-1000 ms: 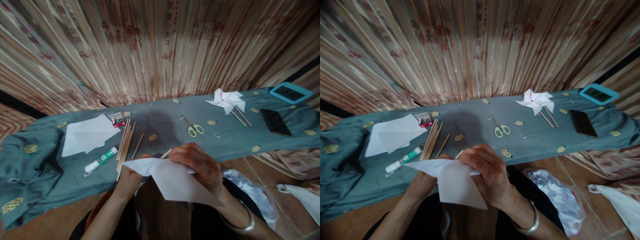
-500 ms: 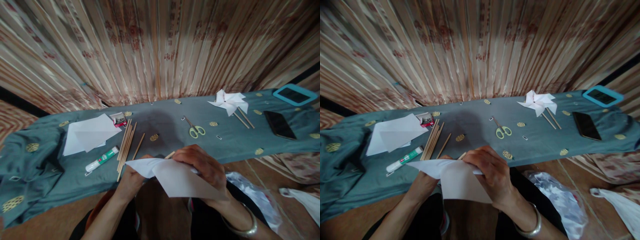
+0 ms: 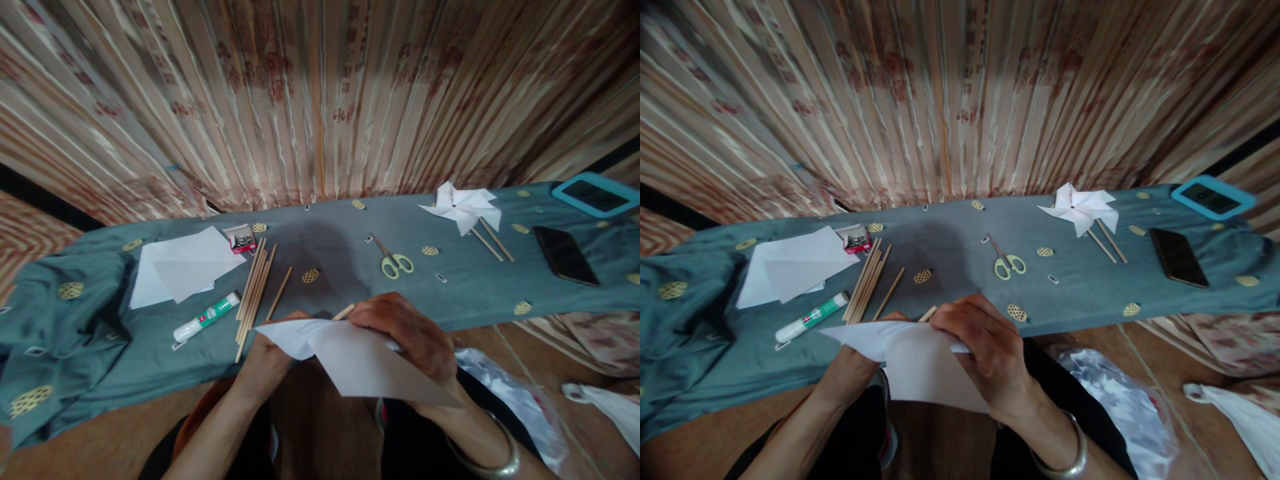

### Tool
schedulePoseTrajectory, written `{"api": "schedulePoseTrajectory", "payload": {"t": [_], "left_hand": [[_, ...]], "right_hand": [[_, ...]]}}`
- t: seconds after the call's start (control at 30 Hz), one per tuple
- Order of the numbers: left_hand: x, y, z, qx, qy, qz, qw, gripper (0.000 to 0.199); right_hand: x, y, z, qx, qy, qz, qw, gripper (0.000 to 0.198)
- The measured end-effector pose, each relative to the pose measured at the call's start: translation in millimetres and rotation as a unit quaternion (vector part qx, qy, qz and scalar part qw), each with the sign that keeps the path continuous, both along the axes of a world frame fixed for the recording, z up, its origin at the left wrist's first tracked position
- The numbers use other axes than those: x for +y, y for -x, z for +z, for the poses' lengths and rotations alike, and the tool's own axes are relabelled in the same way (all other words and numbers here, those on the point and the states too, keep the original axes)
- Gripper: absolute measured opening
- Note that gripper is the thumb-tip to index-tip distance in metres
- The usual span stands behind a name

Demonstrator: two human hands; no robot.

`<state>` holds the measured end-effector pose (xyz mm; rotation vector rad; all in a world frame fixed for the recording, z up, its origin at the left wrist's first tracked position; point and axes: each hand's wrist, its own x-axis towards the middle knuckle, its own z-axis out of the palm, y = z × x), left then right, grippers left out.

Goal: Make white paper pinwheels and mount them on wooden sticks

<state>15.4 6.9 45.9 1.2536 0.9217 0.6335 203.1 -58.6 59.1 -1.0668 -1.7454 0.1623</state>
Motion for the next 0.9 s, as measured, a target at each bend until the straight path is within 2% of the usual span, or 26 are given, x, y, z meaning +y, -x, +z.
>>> {"api": "schedulePoseTrajectory", "payload": {"t": [0.17, 0.4, 0.53, 0.67, 0.8, 0.9], "left_hand": [[-0.4, 0.1, -1.3, -0.014, 0.004, -0.001, 1.000, 0.019], [-2.4, 2.5, -15.2, -0.029, -0.036, 0.002, 0.999, 0.029], [-2.0, 5.3, -21.1, -0.032, -0.075, 0.017, 0.997, 0.030], [-1.3, 5.7, -24.3, -0.003, -0.115, 0.033, 0.993, 0.028], [-2.9, 5.7, -29.6, 0.022, -0.111, 0.039, 0.993, 0.029], [-4.5, 7.3, -33.5, 0.019, -0.102, 0.040, 0.994, 0.031]], "right_hand": [[-1.1, -0.5, 0.7, -0.007, -0.004, -0.003, 1.000, 0.021], [-2.8, -2.2, -0.4, 0.012, 0.013, -0.003, 1.000, 0.022], [-2.5, -2.3, -3.5, 0.066, 0.108, -0.024, 0.992, 0.013], [2.7, 0.1, -11.1, 0.174, 0.201, -0.031, 0.963, 0.010], [9.8, 5.3, -20.7, 0.309, 0.239, 0.001, 0.921, 0.007], [12.3, 8.0, -25.0, 0.381, 0.252, 0.031, 0.889, 0.013]]}}
